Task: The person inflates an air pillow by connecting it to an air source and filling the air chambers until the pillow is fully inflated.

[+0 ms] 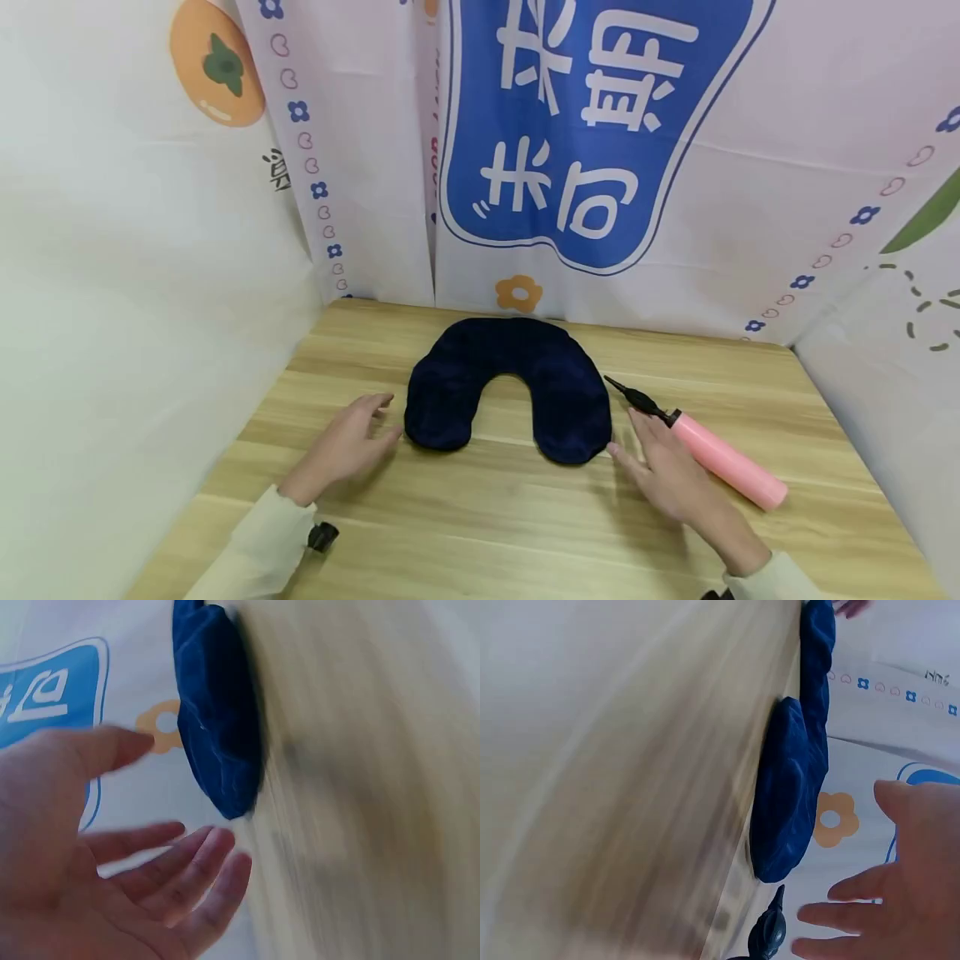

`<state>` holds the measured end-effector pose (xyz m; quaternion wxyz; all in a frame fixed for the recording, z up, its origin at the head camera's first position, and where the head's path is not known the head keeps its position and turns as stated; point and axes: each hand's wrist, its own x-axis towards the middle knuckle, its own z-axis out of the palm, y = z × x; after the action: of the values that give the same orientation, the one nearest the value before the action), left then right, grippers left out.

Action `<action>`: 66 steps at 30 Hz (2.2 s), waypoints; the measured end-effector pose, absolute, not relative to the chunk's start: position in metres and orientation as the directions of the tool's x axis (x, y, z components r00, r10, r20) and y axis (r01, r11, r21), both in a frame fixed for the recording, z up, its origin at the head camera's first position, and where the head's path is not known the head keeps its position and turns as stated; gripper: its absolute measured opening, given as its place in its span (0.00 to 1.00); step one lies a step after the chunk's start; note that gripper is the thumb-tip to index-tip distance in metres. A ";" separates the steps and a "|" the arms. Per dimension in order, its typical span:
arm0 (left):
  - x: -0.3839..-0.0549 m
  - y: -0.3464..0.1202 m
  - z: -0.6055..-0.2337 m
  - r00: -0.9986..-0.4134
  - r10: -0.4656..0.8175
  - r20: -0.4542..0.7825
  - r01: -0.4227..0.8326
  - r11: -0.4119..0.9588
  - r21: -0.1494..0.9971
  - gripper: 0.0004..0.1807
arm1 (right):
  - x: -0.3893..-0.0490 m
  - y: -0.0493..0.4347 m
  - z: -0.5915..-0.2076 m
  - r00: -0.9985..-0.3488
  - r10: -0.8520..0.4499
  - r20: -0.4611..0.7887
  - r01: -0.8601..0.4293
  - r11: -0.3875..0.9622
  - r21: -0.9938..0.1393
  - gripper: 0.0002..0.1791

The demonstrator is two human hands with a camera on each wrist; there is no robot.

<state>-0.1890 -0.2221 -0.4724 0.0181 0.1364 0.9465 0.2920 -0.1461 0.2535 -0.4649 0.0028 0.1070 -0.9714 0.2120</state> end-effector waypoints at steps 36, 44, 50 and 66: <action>-0.200 -0.191 -0.496 -0.975 0.036 -0.220 -0.182 0.441 0.879 0.07 | -0.201 0.237 -0.492 -0.989 -0.001 -0.150 0.097 0.759 -0.643 0.25; -0.188 -0.203 -0.497 -0.974 0.044 -0.224 -0.181 0.447 0.876 0.07 | -0.175 0.232 -0.484 -0.982 -0.024 -0.185 0.105 0.749 -0.655 0.21; -0.203 -0.225 -0.494 -0.986 0.019 -0.166 -0.134 0.499 0.856 0.09 | -0.147 0.213 -0.483 -0.967 -0.117 -0.227 0.074 0.722 -0.688 0.19; -0.183 -0.217 -0.489 -0.959 0.105 -0.263 -0.200 0.407 0.891 0.13 | -0.183 0.232 -0.492 -0.979 -0.071 -0.189 0.073 0.747 -0.661 0.26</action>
<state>-0.1831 -0.2166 -0.4891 0.1403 -0.0288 0.8269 0.5439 -0.1835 0.2321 -0.4919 -0.1014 -0.0004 -0.9290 0.3558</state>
